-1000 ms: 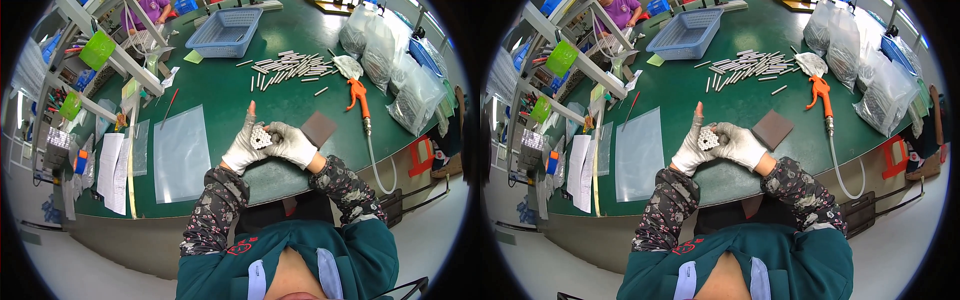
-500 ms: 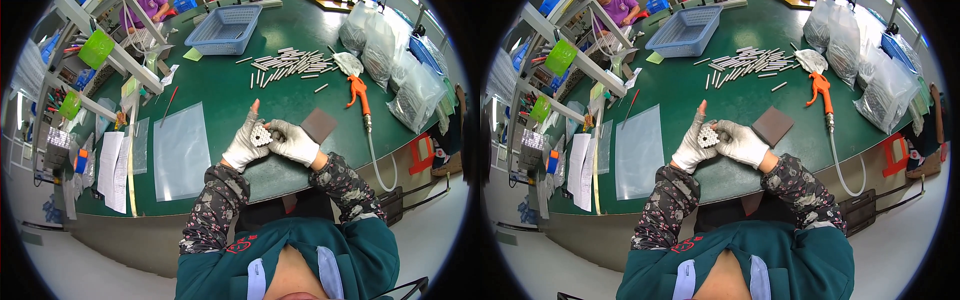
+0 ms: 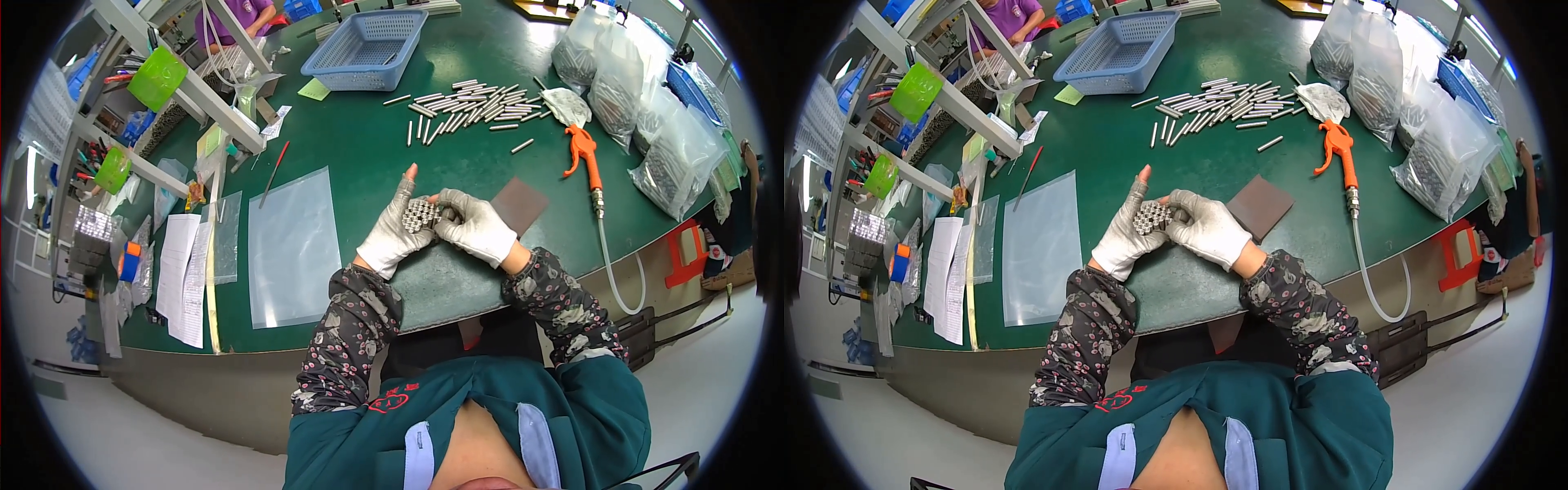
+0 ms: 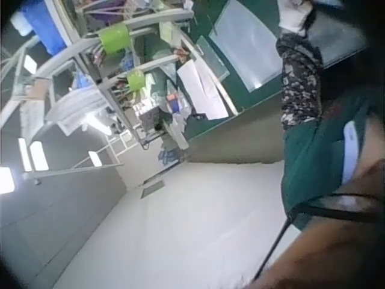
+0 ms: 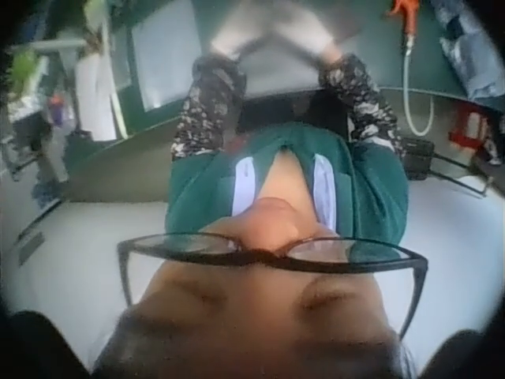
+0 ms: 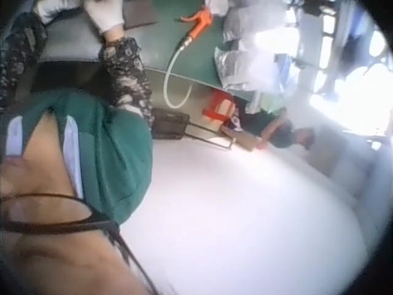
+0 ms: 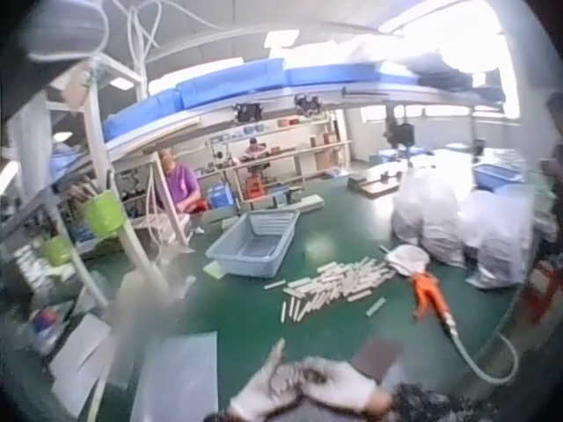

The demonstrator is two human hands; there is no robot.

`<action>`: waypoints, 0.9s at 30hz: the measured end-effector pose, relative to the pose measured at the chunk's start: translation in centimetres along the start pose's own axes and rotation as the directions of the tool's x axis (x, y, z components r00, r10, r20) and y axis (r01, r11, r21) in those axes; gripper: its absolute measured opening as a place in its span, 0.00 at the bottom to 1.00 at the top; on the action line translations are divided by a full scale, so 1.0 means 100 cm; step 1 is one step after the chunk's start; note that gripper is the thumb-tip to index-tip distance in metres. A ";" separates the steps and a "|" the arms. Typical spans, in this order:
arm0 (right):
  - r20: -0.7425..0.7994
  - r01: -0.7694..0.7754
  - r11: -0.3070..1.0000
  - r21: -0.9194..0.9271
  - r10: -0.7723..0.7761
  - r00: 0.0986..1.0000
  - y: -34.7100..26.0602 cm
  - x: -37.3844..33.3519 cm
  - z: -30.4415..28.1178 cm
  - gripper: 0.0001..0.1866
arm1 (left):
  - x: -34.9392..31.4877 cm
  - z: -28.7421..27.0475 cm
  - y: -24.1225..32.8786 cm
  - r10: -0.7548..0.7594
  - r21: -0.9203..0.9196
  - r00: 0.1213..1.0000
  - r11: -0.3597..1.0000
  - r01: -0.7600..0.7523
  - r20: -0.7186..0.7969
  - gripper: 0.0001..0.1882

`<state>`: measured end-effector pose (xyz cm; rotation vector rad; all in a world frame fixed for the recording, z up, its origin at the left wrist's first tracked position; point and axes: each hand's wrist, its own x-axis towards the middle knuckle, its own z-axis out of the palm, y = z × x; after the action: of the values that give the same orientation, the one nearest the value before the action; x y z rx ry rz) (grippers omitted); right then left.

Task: The recorder is seen aligning small metal pins on a workbench, cleaning them with an air gun, and then packaging them into plastic bags.

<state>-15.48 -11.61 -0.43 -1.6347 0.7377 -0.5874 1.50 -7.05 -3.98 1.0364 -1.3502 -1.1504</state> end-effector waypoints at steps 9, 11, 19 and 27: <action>-0.037 0.053 0.996 -0.074 -0.056 0.998 0.009 0.003 0.001 0.19 | -0.001 -0.004 -0.006 0.041 0.038 0.998 0.998 -0.042 0.041 0.57; -0.016 -0.006 1.000 -0.003 0.006 1.000 0.005 0.004 0.002 0.20 | 0.001 -0.005 -0.007 0.026 0.030 0.997 0.999 -0.028 0.068 0.58; -0.075 0.000 0.999 -0.032 -0.003 0.997 0.004 0.003 0.008 0.20 | 0.001 -0.003 -0.002 -0.015 0.004 0.999 1.000 0.015 0.052 0.60; -0.098 0.026 0.999 0.043 -0.022 0.995 0.012 0.001 0.009 0.17 | 0.002 -0.001 0.000 0.001 -0.011 0.998 1.000 0.000 0.067 0.59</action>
<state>-14.89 -11.20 -1.78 -1.5847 0.7718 -0.7004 1.57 -7.25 -3.92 0.9976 -1.3953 -1.1996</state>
